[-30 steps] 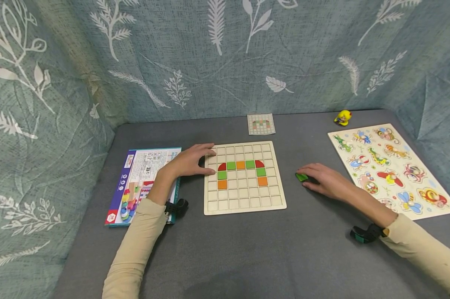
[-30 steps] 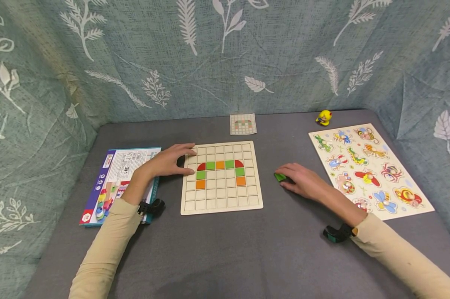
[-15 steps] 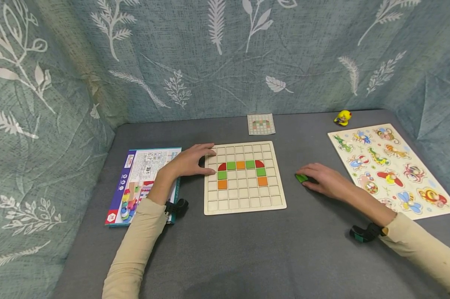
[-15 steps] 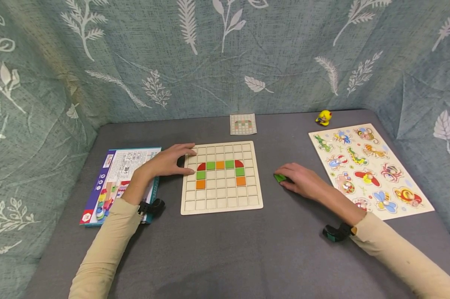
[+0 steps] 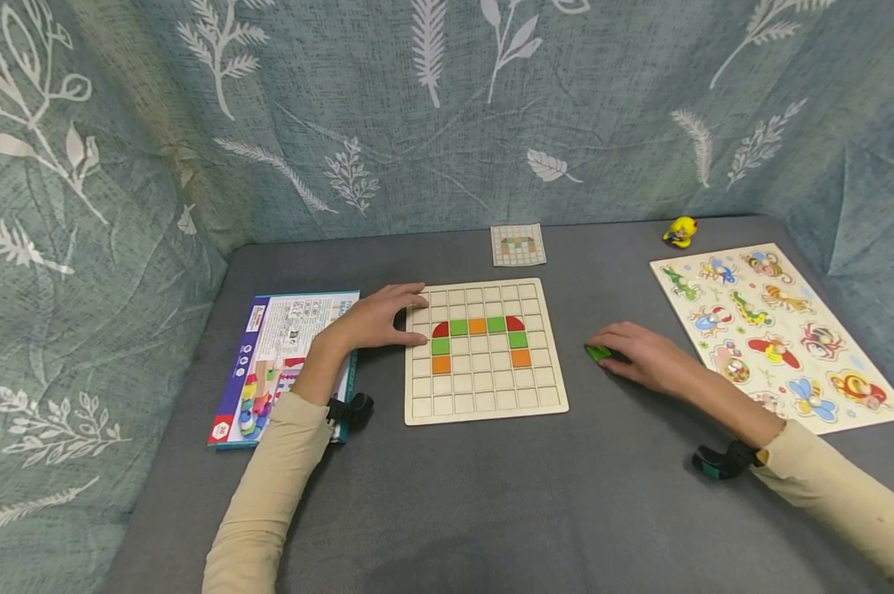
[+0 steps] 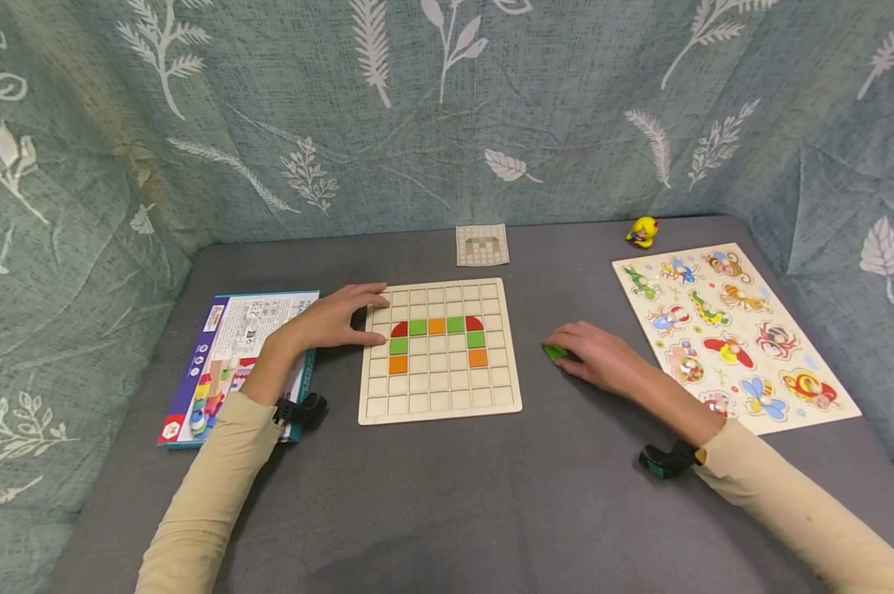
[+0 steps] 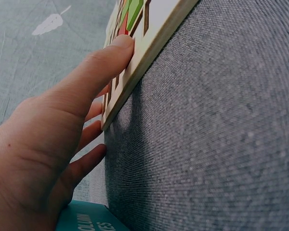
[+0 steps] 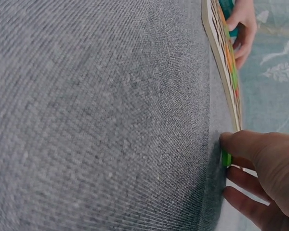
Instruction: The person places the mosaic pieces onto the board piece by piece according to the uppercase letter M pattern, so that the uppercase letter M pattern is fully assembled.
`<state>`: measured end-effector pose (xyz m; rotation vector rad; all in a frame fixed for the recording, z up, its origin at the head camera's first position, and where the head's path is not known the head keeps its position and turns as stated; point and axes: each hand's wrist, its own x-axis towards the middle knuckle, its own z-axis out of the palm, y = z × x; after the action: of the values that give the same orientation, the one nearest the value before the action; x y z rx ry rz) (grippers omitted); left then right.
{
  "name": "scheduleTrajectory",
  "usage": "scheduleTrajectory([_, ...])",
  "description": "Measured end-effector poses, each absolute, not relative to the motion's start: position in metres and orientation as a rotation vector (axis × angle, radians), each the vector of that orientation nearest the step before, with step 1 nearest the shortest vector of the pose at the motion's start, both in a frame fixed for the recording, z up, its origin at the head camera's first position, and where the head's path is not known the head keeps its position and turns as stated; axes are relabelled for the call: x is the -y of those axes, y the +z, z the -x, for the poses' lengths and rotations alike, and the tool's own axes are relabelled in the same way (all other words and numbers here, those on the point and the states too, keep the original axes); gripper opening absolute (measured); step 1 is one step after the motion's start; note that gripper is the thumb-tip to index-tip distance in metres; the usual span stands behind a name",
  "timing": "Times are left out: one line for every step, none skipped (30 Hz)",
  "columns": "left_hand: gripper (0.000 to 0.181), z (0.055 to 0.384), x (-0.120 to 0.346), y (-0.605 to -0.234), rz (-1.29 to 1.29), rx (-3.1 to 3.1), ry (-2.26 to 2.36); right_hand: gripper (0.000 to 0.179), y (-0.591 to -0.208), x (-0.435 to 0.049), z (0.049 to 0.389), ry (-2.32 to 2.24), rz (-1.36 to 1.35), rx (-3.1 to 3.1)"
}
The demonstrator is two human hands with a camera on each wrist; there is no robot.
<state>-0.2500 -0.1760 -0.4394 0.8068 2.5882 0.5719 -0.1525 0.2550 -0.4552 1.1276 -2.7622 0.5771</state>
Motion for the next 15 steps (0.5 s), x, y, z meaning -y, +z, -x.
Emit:
scheduleTrajectory([0.07, 0.25, 0.176, -0.44, -0.807, -2.588, 0.57, 0.033, -0.455, -0.255, 0.153, 0.579, -1.137, 2.748])
scheduleTrajectory([0.07, 0.251, 0.176, -0.44, -0.808, -2.588, 0.57, 0.032, -0.455, -0.255, 0.153, 0.576, -1.144, 2.734])
scheduleTrajectory([0.07, 0.251, 0.176, -0.44, -0.808, -2.588, 0.569, 0.032, -0.455, -0.255, 0.153, 0.577, -1.152, 2.721])
scheduleTrajectory([0.07, 0.251, 0.176, -0.441, -0.803, -2.587, 0.569, 0.031, -0.456, -0.254, 0.154, 0.575, -1.16, 2.706])
scheduleTrajectory([0.07, 0.252, 0.176, -0.441, -0.803, -2.586, 0.566, 0.031, -0.455, -0.254, 0.154, 0.572, -1.165, 2.692])
scheduleTrajectory([0.07, 0.252, 0.176, -0.442, -0.805, -2.584, 0.562, 0.031, -0.455, -0.253, 0.154, 0.57, -1.169, 2.678])
scheduleTrajectory([0.07, 0.252, 0.177, -0.442, -0.805, -2.582, 0.559, 0.03, -0.455, -0.252, 0.154, 0.558, -1.17, 2.665])
scheduleTrajectory([0.07, 0.252, 0.177, -0.442, -0.804, -2.58, 0.556, 0.029, -0.454, -0.25, 0.154, 0.542, -1.173, 2.654])
scheduleTrajectory([0.07, 0.253, 0.177, -0.442, -0.804, -2.578, 0.554, 0.029, -0.454, -0.249, 0.154, 0.526, -1.177, 2.646])
scheduleTrajectory([0.07, 0.253, 0.177, -0.442, -0.803, -2.576, 0.554, 0.028, -0.453, -0.247, 0.155, 0.506, -1.18, 2.64])
scheduleTrajectory([0.07, 0.253, 0.177, -0.442, -0.804, -2.573, 0.556, 0.028, -0.453, -0.245, 0.155, 0.485, -1.182, 2.641])
scheduleTrajectory([0.07, 0.253, 0.177, -0.442, -0.803, -2.571, 0.557, 0.028, -0.452, -0.243, 0.156, 0.468, -1.183, 2.648])
scheduleTrajectory([0.07, 0.253, 0.177, -0.441, -0.805, -2.57, 0.555, 0.028, -0.451, -0.242, 0.156, 0.453, -1.184, 2.657])
scheduleTrajectory([0.07, 0.253, 0.177, -0.441, -0.806, -2.569, 0.556, 0.028, -0.45, -0.241, 0.156, 0.447, -1.184, 2.67])
scheduleTrajectory([0.071, 0.253, 0.177, -0.441, -0.805, -2.566, 0.559, 0.027, -0.45, -0.24, 0.156, 0.444, -1.182, 2.687])
